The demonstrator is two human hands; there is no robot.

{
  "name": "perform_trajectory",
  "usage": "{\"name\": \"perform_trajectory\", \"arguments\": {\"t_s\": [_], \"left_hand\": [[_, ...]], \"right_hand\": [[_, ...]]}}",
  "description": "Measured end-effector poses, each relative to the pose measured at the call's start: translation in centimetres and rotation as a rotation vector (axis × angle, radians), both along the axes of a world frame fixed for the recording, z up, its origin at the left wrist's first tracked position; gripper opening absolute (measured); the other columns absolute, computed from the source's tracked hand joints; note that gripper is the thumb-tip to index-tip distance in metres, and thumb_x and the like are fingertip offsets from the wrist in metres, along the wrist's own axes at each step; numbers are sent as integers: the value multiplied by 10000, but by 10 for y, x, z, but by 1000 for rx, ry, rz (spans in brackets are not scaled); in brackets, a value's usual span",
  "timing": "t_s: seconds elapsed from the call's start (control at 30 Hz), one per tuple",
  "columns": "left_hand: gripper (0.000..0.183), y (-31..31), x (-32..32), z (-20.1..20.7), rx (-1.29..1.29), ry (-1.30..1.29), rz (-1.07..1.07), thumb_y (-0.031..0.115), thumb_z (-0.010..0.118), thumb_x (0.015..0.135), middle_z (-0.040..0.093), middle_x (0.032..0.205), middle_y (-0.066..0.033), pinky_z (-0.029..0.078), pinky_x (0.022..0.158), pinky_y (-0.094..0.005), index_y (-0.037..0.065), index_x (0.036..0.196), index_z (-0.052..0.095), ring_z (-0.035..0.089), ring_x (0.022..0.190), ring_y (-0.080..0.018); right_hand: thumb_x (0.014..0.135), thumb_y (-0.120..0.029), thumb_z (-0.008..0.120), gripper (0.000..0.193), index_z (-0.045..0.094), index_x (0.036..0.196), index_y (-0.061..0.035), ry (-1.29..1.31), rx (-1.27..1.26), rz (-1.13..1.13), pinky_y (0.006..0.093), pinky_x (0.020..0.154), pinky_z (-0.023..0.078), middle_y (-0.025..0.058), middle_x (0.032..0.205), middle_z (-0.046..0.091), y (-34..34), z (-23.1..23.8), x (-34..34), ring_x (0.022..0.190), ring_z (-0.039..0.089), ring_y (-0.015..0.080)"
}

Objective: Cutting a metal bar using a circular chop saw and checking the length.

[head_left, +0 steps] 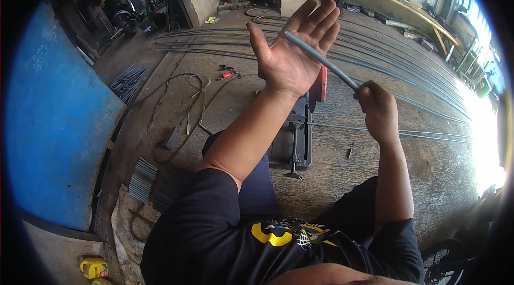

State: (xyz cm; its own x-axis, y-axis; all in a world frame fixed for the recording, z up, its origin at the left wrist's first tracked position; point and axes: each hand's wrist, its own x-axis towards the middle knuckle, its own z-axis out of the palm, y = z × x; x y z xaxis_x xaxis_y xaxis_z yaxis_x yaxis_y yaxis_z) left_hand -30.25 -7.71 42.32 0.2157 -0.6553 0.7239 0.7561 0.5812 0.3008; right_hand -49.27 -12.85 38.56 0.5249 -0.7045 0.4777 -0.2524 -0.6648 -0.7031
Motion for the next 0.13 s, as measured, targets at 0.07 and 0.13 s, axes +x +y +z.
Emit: {"name": "perform_trajectory", "arguments": {"t_s": [0.07, 0.13], "left_hand": [[1120, -1, 2, -3, 13, -12, 6, 847, 374, 729, 341, 1428, -258, 217, 1148, -436, -61, 1381, 317, 320, 1352, -352], [1099, -5, 7, -4, 21, -41, 43, 839, 367, 741, 321, 1444, -248, 214, 1148, -440, -49, 1386, 318, 303, 1358, -356]], "right_hand": [[922, -198, 515, 223, 627, 834, -27, -20, -2, -3, 313, 540, 402, 66, 572, 524, -1, -1, 1, 522, 508, 165], [923, -204, 518, 223, 628, 842, -28, -38, -2, -10, 311, 543, 403, 62, 578, 531, -2, -2, 2, 528, 510, 163]]}}
